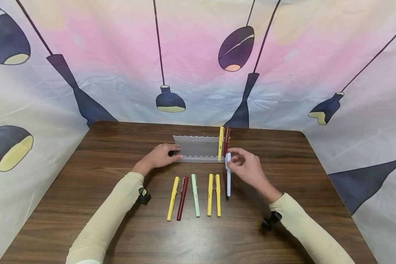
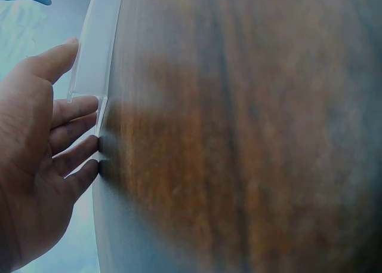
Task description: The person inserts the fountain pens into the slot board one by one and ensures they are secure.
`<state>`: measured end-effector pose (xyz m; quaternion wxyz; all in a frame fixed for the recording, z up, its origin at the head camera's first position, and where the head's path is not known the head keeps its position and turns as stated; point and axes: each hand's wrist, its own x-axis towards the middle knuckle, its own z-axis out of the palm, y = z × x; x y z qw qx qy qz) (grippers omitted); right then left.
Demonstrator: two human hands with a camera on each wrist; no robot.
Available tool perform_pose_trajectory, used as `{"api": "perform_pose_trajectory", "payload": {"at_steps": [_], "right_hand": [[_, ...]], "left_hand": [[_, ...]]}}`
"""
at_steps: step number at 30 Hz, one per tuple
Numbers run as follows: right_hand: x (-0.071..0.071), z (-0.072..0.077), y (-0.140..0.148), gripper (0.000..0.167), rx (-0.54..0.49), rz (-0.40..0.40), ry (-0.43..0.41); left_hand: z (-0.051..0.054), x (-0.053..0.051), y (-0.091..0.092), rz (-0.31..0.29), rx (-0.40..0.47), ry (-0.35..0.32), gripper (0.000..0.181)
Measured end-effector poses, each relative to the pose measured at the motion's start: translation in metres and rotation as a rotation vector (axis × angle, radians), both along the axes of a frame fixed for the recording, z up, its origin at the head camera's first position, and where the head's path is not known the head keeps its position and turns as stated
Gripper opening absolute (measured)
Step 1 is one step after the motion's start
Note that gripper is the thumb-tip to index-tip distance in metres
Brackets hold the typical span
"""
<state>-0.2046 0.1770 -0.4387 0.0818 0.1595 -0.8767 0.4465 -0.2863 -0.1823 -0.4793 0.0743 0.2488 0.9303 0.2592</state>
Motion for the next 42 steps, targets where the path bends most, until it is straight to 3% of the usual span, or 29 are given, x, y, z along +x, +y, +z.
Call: {"api": "perform_pose_trajectory", "payload": {"at_steps": [12,26,34,42], "right_hand": [[-0.019,0.011,-0.006,0.034,-0.078,-0.010,0.027],[-0.047,0.016,-0.015,0.036,-0.156,0.002,0.138],[-0.043,0.040,-0.029,0.034,-0.197,0.038,0.177],[-0.053,0.036,-0.034,0.033,-0.258,0.048,0.209]], "left_hand": [[0.002,-0.001,-0.001,0.008,-0.018,-0.003,0.063],[0.004,0.000,-0.001,0.010,-0.013,0.000,0.061],[0.003,0.000,0.000,0.010,-0.022,0.015,0.062],[0.001,-0.001,0.000,-0.008,-0.029,0.033,0.062]]}}
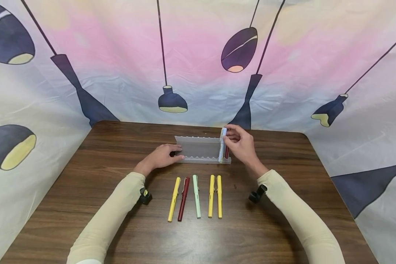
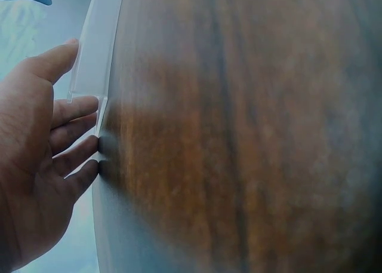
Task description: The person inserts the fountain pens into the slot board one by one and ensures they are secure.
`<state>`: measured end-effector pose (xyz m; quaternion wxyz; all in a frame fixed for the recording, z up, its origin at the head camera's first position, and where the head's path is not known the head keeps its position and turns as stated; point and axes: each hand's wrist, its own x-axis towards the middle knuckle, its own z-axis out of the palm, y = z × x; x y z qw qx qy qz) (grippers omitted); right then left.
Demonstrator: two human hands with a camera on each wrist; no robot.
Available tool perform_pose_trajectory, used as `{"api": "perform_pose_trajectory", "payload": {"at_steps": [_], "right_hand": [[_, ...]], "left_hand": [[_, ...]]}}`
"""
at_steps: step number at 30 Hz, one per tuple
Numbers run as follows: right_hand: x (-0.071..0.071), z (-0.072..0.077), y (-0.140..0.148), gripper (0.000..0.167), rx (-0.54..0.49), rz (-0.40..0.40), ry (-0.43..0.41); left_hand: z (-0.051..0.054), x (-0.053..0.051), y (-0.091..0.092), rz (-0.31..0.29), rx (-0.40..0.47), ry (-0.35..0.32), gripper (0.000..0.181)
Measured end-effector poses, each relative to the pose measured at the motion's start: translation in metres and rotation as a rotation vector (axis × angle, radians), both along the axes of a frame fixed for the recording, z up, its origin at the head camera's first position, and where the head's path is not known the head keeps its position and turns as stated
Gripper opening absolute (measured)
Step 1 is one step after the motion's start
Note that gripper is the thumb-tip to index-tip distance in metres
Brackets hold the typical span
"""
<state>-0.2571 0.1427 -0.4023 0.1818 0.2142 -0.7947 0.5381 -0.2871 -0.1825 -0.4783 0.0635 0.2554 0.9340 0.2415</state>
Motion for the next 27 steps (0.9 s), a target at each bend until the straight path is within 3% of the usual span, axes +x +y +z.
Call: {"api": "perform_pose_trajectory", "payload": {"at_steps": [9,16,27], "right_hand": [[-0.009,-0.008,-0.003,0.035,-0.025,0.002,0.036],[-0.037,-0.042,0.004,0.035,-0.020,-0.012,0.032],[-0.036,-0.050,0.001,0.036,0.085,-0.023,0.004]], "left_hand": [[-0.001,-0.001,0.001,-0.001,0.004,-0.005,0.062],[-0.003,-0.001,0.001,0.000,0.004,0.002,0.063],[-0.001,0.001,0.001,0.004,0.008,0.000,0.063]]}}
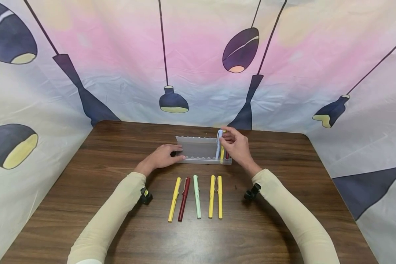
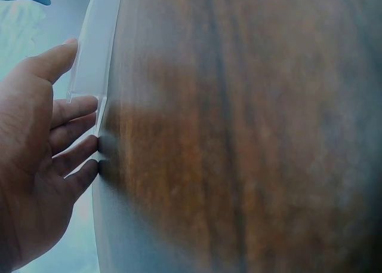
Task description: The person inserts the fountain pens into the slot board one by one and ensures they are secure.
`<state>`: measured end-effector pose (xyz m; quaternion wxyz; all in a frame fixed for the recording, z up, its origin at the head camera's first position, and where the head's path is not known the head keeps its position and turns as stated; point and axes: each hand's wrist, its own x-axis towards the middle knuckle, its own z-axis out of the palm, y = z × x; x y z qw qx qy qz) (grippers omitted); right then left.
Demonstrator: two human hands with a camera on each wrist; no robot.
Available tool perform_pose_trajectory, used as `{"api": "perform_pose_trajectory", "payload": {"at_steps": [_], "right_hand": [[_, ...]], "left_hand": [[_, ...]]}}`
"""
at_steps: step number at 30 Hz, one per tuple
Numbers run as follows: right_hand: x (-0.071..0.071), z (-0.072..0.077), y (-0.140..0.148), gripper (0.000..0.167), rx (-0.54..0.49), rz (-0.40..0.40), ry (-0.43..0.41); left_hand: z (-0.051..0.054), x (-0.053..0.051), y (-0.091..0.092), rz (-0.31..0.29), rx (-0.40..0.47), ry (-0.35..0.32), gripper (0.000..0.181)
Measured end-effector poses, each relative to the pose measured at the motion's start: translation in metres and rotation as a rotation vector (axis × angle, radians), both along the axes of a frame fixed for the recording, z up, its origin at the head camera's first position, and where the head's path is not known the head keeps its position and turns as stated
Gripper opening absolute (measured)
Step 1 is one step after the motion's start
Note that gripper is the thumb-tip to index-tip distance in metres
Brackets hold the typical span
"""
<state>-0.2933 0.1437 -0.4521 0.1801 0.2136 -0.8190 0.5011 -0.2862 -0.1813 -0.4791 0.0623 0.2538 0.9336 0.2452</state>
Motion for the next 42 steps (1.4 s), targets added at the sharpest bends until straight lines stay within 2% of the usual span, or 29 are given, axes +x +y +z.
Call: {"api": "perform_pose_trajectory", "payload": {"at_steps": [17,29,42], "right_hand": [[0.0007,0.0005,-0.0011,0.034,0.049,0.020,0.001],[-0.0038,0.0051,-0.0008,0.032,0.175,-0.051,0.065],[-0.0068,0.0080,-0.0011,0.032,0.240,-0.069,0.046]], "left_hand": [[0.0007,-0.0027,-0.0010,0.012,-0.006,-0.002,0.063],[0.0006,-0.0006,-0.0014,0.019,-0.008,-0.017,0.063],[-0.0003,0.0002,0.0005,0.018,-0.010,-0.019,0.063]]}}
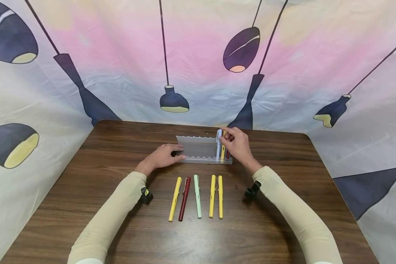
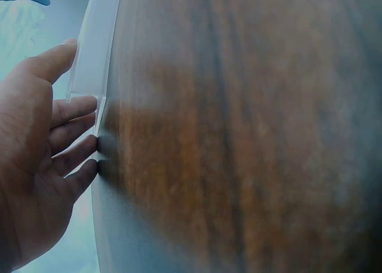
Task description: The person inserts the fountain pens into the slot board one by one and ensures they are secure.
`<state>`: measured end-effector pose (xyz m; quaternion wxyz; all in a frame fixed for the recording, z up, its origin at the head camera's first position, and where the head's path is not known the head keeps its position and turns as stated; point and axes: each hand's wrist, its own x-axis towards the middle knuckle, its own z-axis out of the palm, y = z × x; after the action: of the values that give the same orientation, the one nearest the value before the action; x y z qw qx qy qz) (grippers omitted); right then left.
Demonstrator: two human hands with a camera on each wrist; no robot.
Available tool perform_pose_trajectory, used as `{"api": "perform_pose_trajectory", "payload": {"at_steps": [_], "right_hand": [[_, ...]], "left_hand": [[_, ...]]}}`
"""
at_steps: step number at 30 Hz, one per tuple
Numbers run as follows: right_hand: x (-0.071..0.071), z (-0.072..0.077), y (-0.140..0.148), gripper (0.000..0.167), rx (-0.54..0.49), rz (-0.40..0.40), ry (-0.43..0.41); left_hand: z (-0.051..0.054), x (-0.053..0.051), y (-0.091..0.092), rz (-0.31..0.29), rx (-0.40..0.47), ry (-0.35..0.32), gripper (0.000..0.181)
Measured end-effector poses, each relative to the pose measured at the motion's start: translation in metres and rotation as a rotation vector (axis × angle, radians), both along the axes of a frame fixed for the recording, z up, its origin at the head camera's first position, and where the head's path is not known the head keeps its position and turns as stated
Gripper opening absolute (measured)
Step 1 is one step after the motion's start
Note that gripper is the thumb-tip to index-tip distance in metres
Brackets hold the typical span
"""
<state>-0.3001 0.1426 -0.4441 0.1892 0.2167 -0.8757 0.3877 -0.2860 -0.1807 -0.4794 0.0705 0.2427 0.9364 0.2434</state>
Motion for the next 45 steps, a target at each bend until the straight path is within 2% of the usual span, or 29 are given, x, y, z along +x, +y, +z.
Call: {"api": "perform_pose_trajectory", "payload": {"at_steps": [9,15,21,26,32,37,45], "right_hand": [[0.000,0.000,0.003,0.033,-0.022,0.007,-0.009],[0.007,0.001,0.006,0.031,-0.050,0.011,0.012],[0.022,0.003,0.010,0.031,-0.071,0.036,-0.005],[0.039,0.002,0.013,0.031,-0.097,0.059,-0.037],[0.057,-0.004,0.015,0.031,-0.083,0.043,-0.061],[0.069,-0.011,0.016,0.030,-0.067,0.025,-0.130],[0.087,-0.023,0.018,0.034,-0.015,0.047,-0.258]], "left_hand": [[-0.002,-0.002,0.001,-0.007,0.007,0.001,0.062],[-0.001,-0.001,0.000,-0.009,0.002,-0.001,0.063],[0.002,0.001,0.000,-0.009,0.006,0.004,0.062],[0.001,0.000,0.000,-0.005,-0.002,0.000,0.063],[0.001,0.000,0.000,-0.006,0.000,0.000,0.062],[0.000,-0.001,-0.001,-0.003,-0.007,-0.004,0.062],[0.001,-0.001,-0.001,-0.008,-0.013,0.003,0.061]]}}
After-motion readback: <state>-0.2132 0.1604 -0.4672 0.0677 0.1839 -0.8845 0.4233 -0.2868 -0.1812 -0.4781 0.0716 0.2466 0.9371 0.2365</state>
